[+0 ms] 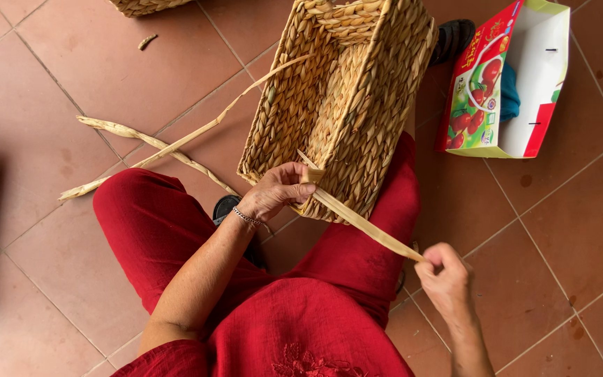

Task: The person sits on the floor with a woven water-hyacinth basket on their lap and wraps a flat fiber strip around the basket's rim, tucking and tightening it along the edge. They then use scissors to trim the excess strip ends from the finished rim.

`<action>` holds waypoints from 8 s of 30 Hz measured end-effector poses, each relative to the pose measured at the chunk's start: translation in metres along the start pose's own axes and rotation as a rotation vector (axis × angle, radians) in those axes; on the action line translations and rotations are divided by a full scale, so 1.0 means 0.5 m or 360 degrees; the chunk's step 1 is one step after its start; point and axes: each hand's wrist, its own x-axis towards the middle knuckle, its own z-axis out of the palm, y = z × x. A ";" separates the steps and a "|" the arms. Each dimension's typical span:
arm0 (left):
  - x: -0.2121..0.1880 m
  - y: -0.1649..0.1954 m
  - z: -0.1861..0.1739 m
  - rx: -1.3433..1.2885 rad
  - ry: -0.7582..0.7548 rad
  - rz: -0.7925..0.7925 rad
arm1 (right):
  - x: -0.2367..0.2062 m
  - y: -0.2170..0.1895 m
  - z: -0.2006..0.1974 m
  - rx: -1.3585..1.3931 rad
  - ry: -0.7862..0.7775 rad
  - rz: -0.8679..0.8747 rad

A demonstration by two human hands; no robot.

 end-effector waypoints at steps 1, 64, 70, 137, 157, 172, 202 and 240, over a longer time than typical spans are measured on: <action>-0.001 -0.001 0.002 0.0057 0.0015 0.0023 | -0.018 0.024 -0.019 -0.0137 -0.0020 0.0056; -0.072 0.045 -0.064 0.0171 0.0792 0.0477 | 0.282 -0.277 0.219 0.0213 -0.0762 -0.0520; -0.105 0.144 -0.116 0.0196 0.1125 0.0768 | 0.275 -0.280 0.204 0.0298 -0.0859 -0.0500; -0.030 -0.013 -0.022 0.0065 0.0038 0.0080 | 0.184 -0.276 0.232 0.0036 -0.0055 -0.1147; -0.084 -0.007 0.048 0.1025 0.0366 0.0538 | -0.046 -0.076 0.017 0.0163 -0.0603 -0.0251; -0.127 -0.048 0.108 0.2047 0.0794 0.1351 | 0.097 -0.213 0.162 0.0228 -0.0614 -0.0392; -0.121 -0.079 0.099 0.1826 0.1001 0.1175 | 0.115 -0.267 0.226 0.0809 -0.0641 -0.0947; -0.105 0.086 -0.134 0.1035 0.0945 0.0396 | 0.194 -0.303 0.224 0.0209 -0.0514 -0.0379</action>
